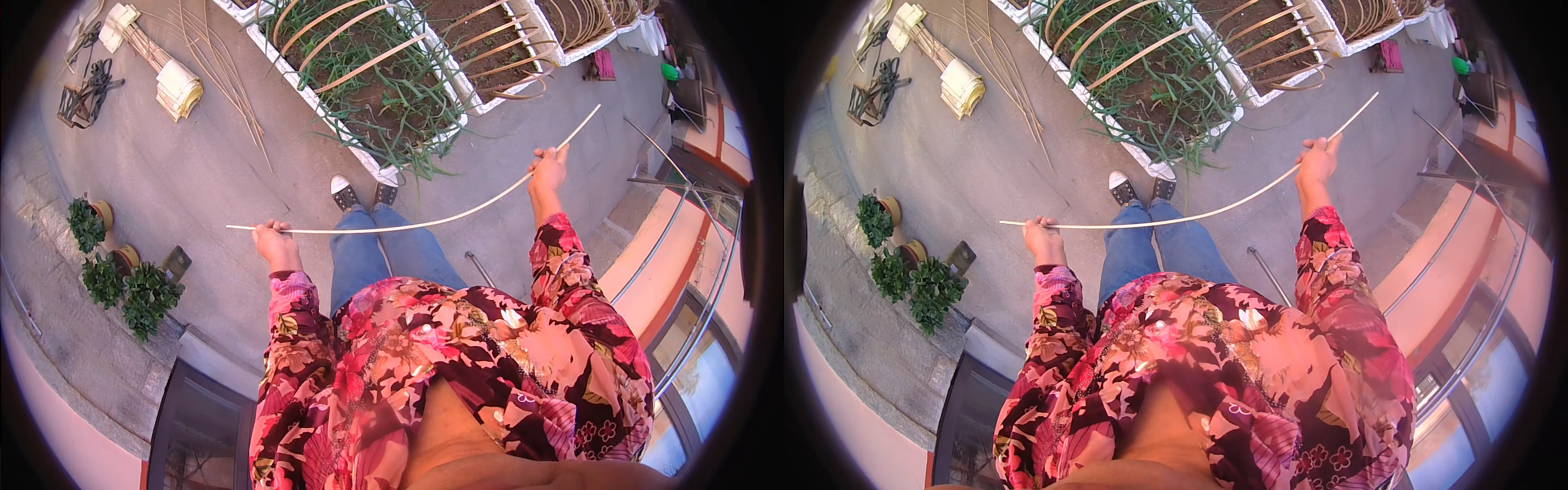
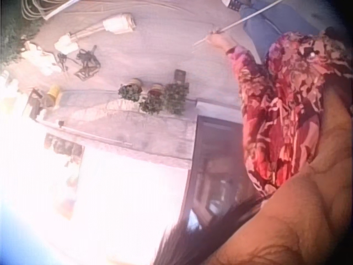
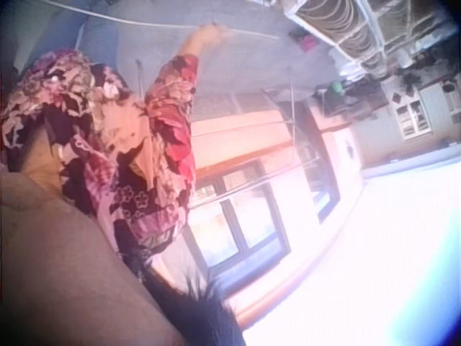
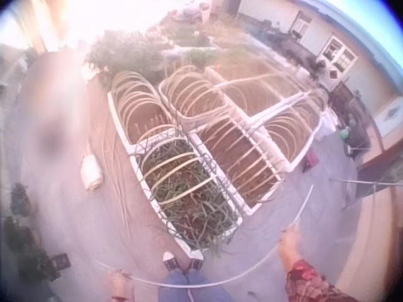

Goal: The person sits on the ground and peels thin bamboo strips from bundled material, then bends each strip into a circular hoop and places it over a raised garden bed. The person repeats this process for multiple hoops across several beds.

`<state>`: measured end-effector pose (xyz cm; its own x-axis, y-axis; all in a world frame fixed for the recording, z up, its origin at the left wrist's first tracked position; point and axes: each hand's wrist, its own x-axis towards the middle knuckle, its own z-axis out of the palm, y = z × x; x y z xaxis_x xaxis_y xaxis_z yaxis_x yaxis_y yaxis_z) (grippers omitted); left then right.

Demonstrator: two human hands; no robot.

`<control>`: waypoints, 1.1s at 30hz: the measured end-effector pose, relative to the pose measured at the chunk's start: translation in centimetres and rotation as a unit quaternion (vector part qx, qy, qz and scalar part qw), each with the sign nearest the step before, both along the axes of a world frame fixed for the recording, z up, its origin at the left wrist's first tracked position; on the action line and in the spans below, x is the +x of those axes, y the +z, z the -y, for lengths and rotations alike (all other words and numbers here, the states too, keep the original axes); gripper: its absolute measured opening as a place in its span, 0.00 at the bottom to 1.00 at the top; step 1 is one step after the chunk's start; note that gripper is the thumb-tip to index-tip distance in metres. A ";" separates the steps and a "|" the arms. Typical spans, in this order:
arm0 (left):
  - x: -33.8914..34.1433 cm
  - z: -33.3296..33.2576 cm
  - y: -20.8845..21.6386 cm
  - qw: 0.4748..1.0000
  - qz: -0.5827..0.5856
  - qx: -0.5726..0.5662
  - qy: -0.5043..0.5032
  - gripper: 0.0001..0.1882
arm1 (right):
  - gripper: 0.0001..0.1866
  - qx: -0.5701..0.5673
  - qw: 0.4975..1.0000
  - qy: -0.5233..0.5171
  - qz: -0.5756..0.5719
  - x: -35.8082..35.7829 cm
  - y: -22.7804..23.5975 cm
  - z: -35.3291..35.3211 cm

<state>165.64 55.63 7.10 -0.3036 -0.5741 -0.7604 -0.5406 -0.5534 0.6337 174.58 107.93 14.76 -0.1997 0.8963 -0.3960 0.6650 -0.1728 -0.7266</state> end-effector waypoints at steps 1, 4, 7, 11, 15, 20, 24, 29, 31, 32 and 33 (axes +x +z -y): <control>0.5 -1.2 -0.9 0.997 0.046 -0.021 -0.054 0.12 | 0.29 0.001 0.999 0.000 0.033 -1.1 -0.3 0.3; 1.4 -6.0 -3.2 0.985 0.112 -0.022 -0.127 0.07 | 0.28 -0.005 0.993 0.065 0.099 -4.4 -2.3 1.6; 2.4 -9.4 -3.9 0.954 0.127 0.018 -0.270 0.04 | 0.27 -0.049 0.960 0.209 0.180 -6.9 -3.6 2.5; 1.9 -12.2 -4.4 0.905 0.159 0.091 -0.384 0.04 | 0.24 -0.161 0.897 0.315 0.264 -8.8 -3.9 3.1; -0.1 -15.1 -5.2 0.888 0.124 0.089 -0.434 0.05 | 0.22 -0.215 0.843 0.408 0.275 -11.5 -5.5 2.4; -2.4 -20.0 -6.9 0.885 0.099 0.080 -0.448 0.06 | 0.23 -0.207 0.818 0.426 0.326 -15.2 -7.8 -1.8; -3.0 -22.2 -8.1 0.893 0.071 0.052 -0.441 0.07 | 0.23 -0.221 0.773 0.499 0.322 -17.4 -10.5 -4.3; -2.2 -23.3 -8.3 0.880 0.095 0.023 -0.464 0.09 | 0.21 -0.230 0.770 0.506 0.313 -16.5 -11.5 -4.4; -2.1 -23.8 -8.1 0.893 0.068 0.004 -0.445 0.08 | 0.16 -0.217 0.781 0.516 0.278 -16.6 -11.6 -4.5; -2.1 -24.1 -8.1 0.894 0.068 0.008 -0.443 0.08 | 0.15 -0.219 0.777 0.523 0.273 -16.8 -12.0 -4.9; -2.3 -24.4 -8.2 0.911 0.052 0.029 -0.407 0.08 | 0.17 -0.225 0.765 0.529 0.289 -17.2 -12.7 -5.2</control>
